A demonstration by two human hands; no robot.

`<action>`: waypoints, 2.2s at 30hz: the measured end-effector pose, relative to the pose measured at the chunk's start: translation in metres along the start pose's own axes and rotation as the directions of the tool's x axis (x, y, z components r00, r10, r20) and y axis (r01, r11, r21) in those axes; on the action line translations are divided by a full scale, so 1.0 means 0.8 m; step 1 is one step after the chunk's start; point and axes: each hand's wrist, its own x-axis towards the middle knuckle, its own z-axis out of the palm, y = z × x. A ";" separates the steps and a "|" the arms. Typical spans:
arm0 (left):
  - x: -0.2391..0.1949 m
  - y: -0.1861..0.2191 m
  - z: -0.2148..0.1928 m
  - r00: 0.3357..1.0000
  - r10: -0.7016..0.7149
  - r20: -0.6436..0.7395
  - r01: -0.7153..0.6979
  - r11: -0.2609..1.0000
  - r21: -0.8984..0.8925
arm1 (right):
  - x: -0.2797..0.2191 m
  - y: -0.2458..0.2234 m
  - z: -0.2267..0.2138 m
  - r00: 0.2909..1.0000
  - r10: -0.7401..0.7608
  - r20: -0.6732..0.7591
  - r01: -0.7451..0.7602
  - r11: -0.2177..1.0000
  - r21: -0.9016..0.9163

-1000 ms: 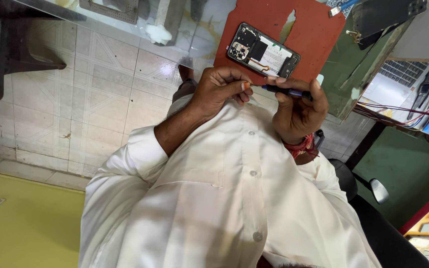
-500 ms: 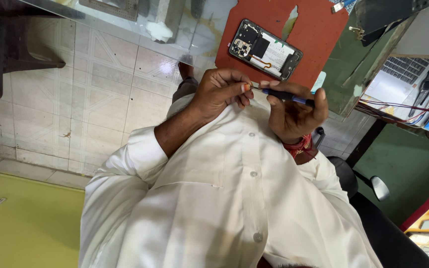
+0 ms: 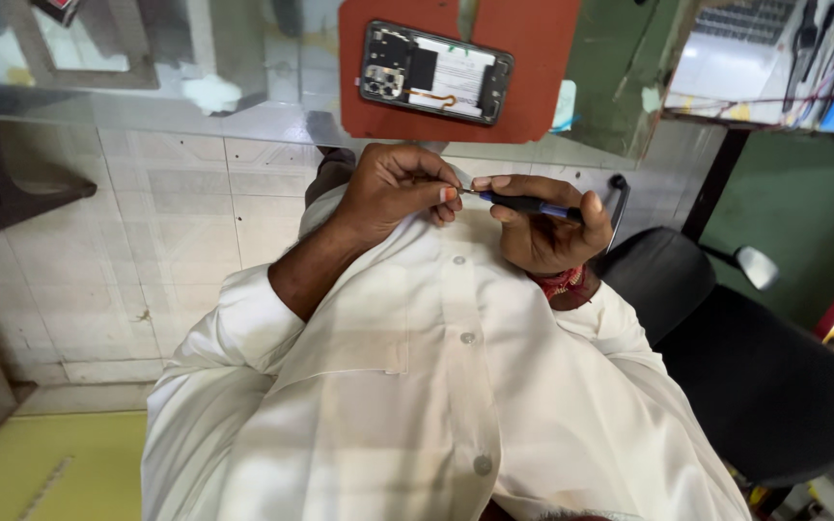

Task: The person uses a screwdriver to manipulate components inside a disassembled mobile phone placed on a red mat. The hands repeatedly adjust the screwdriver and probe different areas of the phone's internal circuitry throughout the clip.

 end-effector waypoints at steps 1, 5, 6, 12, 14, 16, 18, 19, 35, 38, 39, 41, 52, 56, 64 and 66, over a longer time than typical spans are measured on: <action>0.003 -0.001 0.002 1.000 -0.017 0.013 0.017 1.000 0.009 | -0.004 -0.003 -0.002 1.000 0.012 -0.007 -0.012 1.000 -0.015; 0.012 -0.001 0.006 0.997 -0.073 0.038 0.071 0.997 0.035 | -0.014 -0.005 -0.005 0.997 0.035 -0.070 -0.039 0.998 -0.046; 0.014 -0.001 0.007 0.995 -0.086 0.045 0.085 0.996 0.036 | -0.016 -0.005 -0.007 0.996 0.039 -0.075 -0.043 0.998 -0.050; 0.020 -0.001 0.010 0.993 -0.063 0.103 0.055 0.996 0.076 | -0.025 -0.001 -0.008 0.994 0.024 -0.107 -0.027 0.999 -0.030; 0.021 -0.001 0.011 0.993 -0.059 0.104 0.051 0.996 0.077 | -0.024 -0.002 -0.010 0.995 0.027 -0.100 -0.031 0.999 -0.036; 0.021 -0.001 0.012 0.993 -0.053 0.103 0.045 0.996 0.076 | -0.022 -0.002 -0.013 0.996 0.024 -0.089 -0.027 0.999 -0.042; 0.021 -0.001 0.013 0.994 -0.045 0.101 0.038 0.997 0.073 | -0.019 -0.001 -0.015 0.998 0.019 -0.059 -0.022 0.999 -0.036; 0.020 -0.002 0.013 0.994 -0.053 0.096 0.047 0.997 0.067 | -0.018 -0.002 -0.015 0.999 0.019 -0.043 -0.020 0.999 -0.034; 0.024 -0.005 -0.004 0.999 0.043 0.001 -0.042 0.986 0.162 | 0.018 0.041 -0.010 0.960 0.046 -0.277 -0.060 0.997 -0.041; 0.021 0.008 -0.005 0.920 0.381 0.093 -0.291 0.506 0.812 | 0.042 0.063 -0.007 0.964 0.027 -0.265 -0.051 0.995 -0.084; 0.019 0.013 -0.006 0.853 0.468 0.229 -0.333 0.150 0.931 | 0.048 0.066 -0.004 0.968 0.048 -0.245 -0.074 0.993 -0.095; 0.023 0.023 -0.007 0.802 0.507 0.316 -0.366 -0.001 0.931 | 0.059 0.069 0.000 0.975 0.076 -0.211 -0.102 0.988 -0.116; 0.030 0.040 -0.030 0.758 0.502 0.416 -0.267 -0.343 0.900 | 0.055 0.085 -0.001 0.986 0.098 -0.133 -0.121 0.977 -0.177; 0.030 0.039 -0.035 0.754 0.494 0.433 -0.279 -0.356 0.892 | 0.053 0.087 -0.002 0.985 0.126 -0.122 -0.143 0.979 -0.144; 0.031 0.037 -0.039 0.741 0.487 0.462 -0.283 -0.398 0.873 | 0.054 0.090 -0.004 0.992 0.093 -0.085 -0.107 0.978 -0.181; 0.030 0.037 -0.040 0.740 0.470 0.481 -0.291 -0.420 0.860 | 0.057 0.091 -0.012 1.000 -0.010 0.020 0.016 0.946 -0.324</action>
